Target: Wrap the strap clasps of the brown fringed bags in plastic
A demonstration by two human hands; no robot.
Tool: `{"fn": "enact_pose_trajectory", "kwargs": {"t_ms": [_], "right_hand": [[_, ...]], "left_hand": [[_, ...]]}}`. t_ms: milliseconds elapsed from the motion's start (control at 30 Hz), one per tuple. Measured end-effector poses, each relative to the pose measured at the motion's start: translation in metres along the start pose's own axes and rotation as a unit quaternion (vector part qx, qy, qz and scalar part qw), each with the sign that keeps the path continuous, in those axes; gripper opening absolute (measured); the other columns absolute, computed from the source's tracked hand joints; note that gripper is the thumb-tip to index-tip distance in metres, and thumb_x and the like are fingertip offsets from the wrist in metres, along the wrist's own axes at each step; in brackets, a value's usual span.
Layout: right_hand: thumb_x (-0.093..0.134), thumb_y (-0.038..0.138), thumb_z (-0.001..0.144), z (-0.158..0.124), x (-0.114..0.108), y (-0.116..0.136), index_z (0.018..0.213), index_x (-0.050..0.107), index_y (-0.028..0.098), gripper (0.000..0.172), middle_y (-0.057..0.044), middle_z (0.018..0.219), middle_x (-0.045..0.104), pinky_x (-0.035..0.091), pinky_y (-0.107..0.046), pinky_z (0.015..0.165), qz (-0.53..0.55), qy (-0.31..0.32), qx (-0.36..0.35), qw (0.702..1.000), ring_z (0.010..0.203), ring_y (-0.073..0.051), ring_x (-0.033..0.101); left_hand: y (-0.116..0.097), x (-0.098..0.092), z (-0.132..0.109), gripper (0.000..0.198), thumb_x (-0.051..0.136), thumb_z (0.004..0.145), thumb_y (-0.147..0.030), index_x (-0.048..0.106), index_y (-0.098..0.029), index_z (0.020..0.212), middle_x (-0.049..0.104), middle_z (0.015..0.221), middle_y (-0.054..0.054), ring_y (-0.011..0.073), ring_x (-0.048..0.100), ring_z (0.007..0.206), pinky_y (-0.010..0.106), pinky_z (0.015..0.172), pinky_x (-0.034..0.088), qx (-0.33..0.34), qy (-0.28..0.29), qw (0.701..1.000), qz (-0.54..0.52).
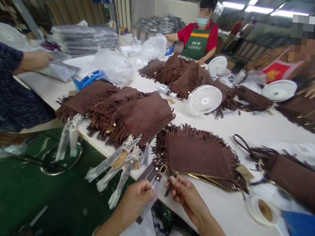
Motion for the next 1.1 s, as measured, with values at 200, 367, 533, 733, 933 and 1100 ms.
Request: {"fn": "enact_pose_trajectory", "kwargs": {"t_ms": [200, 367, 533, 733, 933, 1100], "right_hand": [[0.074, 0.039, 0.077, -0.007, 0.004, 0.005, 0.096, 0.063, 0.017, 0.031, -0.005, 0.083, 0.07, 0.039, -0.017, 0.053, 0.005, 0.006, -0.024, 1.0, 0.06, -0.008, 0.054], [0.084, 0.035, 0.065, -0.01, 0.008, 0.001, 0.104, 0.061, 0.02, 0.048, -0.004, 0.093, 0.072, 0.045, -0.021, 0.063, 0.058, 0.013, 0.007, 0.998, 0.071, -0.012, 0.062], [0.087, 0.038, 0.058, -0.008, 0.009, 0.002, 0.103, 0.061, 0.019, 0.055, -0.004, 0.09, 0.073, 0.044, -0.022, 0.063, 0.061, 0.008, 0.011, 0.998, 0.069, -0.013, 0.063], [0.084, 0.035, 0.062, -0.003, 0.007, -0.001, 0.104, 0.059, 0.018, 0.052, -0.005, 0.09, 0.073, 0.045, -0.027, 0.07, 0.071, 0.033, -0.022, 0.997, 0.072, -0.015, 0.063], [0.084, 0.035, 0.063, 0.0, 0.003, -0.002, 0.099, 0.062, 0.018, 0.045, 0.005, 0.06, 0.059, 0.039, -0.023, 0.063, 0.046, 0.004, -0.057, 0.997, 0.07, -0.015, 0.06], [0.082, 0.038, 0.066, 0.0, 0.006, -0.004, 0.098, 0.061, 0.018, 0.043, 0.005, 0.062, 0.057, 0.031, -0.019, 0.051, 0.053, -0.013, -0.063, 0.997, 0.054, -0.009, 0.046]], "left_hand": [[-0.006, -0.001, -0.008, 0.02, 0.051, 0.086, -0.033, 0.054, -0.018, 0.072, 0.047, 0.062, -0.005, 0.0129, 0.044, 0.059, 0.025, 0.057, 0.03, 0.026, -0.021, 0.988, 0.148], [-0.01, -0.001, -0.011, 0.02, 0.046, 0.089, -0.03, 0.057, -0.019, 0.077, 0.058, 0.07, -0.001, 0.0178, 0.054, 0.069, 0.027, 0.063, 0.033, 0.044, -0.032, 0.969, 0.242], [-0.016, 0.0, -0.014, 0.022, 0.046, 0.089, -0.032, 0.059, -0.019, 0.078, 0.062, 0.074, 0.002, 0.0209, 0.057, 0.076, 0.028, 0.066, 0.035, 0.049, -0.039, 0.958, 0.281], [-0.013, 0.001, -0.015, 0.022, 0.048, 0.087, -0.034, 0.059, -0.019, 0.077, 0.058, 0.068, 0.0, 0.0184, 0.055, 0.067, 0.027, 0.062, 0.036, 0.011, -0.037, 0.977, 0.211], [-0.007, 0.0, -0.015, 0.022, 0.047, 0.089, -0.034, 0.06, -0.019, 0.079, 0.061, 0.072, 0.001, 0.0191, 0.057, 0.071, 0.027, 0.064, 0.036, 0.022, -0.034, 0.963, 0.266], [-0.013, 0.001, -0.017, 0.025, 0.043, 0.093, -0.035, 0.061, -0.021, 0.083, 0.065, 0.081, 0.003, 0.0214, 0.06, 0.081, 0.03, 0.071, 0.039, 0.049, -0.039, 0.941, 0.333]]}}
Point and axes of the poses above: each hand's wrist, its own z-axis towards the middle knuckle, its own x-axis out of the palm, y = z × x, the point moved 6 cm from there along z, towards the middle knuckle
